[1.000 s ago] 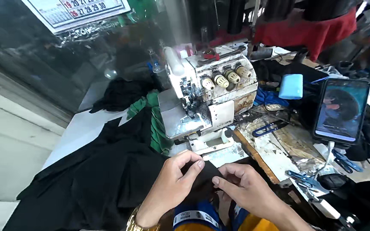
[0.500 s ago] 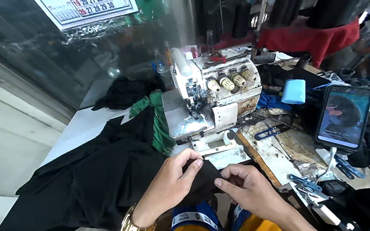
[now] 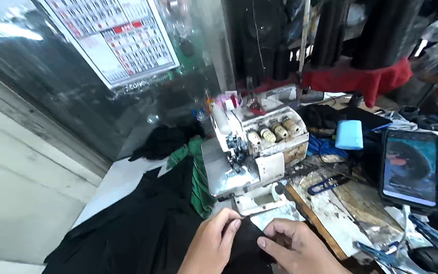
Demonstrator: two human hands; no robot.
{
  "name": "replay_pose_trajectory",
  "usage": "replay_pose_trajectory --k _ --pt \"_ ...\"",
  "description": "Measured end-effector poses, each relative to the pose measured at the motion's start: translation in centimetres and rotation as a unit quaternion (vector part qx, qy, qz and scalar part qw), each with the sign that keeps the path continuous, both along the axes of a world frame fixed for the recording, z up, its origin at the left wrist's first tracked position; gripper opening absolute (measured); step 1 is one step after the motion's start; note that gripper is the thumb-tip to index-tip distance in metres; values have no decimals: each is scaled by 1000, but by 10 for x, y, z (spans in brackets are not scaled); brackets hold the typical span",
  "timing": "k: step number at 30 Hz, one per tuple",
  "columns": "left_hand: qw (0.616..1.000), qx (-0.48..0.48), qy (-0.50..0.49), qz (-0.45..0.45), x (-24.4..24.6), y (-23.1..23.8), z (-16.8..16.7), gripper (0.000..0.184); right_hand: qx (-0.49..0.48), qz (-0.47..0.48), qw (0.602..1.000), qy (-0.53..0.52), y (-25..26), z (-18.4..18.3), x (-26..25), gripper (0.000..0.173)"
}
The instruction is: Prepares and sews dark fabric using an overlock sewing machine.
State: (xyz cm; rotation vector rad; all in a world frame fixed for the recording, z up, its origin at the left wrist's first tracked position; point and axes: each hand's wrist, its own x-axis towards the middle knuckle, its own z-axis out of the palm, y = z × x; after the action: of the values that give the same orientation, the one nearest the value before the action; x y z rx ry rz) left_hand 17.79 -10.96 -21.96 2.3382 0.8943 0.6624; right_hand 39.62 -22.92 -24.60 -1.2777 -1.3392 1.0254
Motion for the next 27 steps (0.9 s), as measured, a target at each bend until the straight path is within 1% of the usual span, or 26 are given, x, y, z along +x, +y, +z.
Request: replay_pose_trajectory --k 2,3,5,7,8,9,11,13,16,21,24,27 --pt "999 1 -37 -19 -3 10 28 20 32 4 999 11 9 18 1 20" --pt "998 22 -58 -20 -1 14 44 20 52 -2 998 21 15 28 1 20" --pt "989 112 -92 0 14 28 67 18 71 -33 996 43 35 41 1 21" --pt "973 215 -74 30 36 50 68 15 39 -81 995 41 59 41 2 24" --pt "966 249 -46 40 44 62 61 16 12 -101 994 39 68 36 3 25" --pt "963 264 -22 48 49 72 52 16 -9 -116 992 46 73 30 3 27" --pt "966 252 -13 56 51 79 45 16 -18 -127 990 66 77 23 3 28" --pt "974 216 -27 59 48 77 45 15 -13 -126 989 78 77 17 2 27" --pt "979 191 -43 58 45 75 47 14 -9 -112 990 87 76 15 2 26" --pt "978 206 9 38 44 78 53 9 -8 -110 990 85 74 15 1 25" --pt "972 230 49 -7 40 80 57 16 -7 -107 990 93 73 12 0 25" --pt "975 219 39 -20 38 80 58 16 2 -98 989 109 72 11 -1 26"
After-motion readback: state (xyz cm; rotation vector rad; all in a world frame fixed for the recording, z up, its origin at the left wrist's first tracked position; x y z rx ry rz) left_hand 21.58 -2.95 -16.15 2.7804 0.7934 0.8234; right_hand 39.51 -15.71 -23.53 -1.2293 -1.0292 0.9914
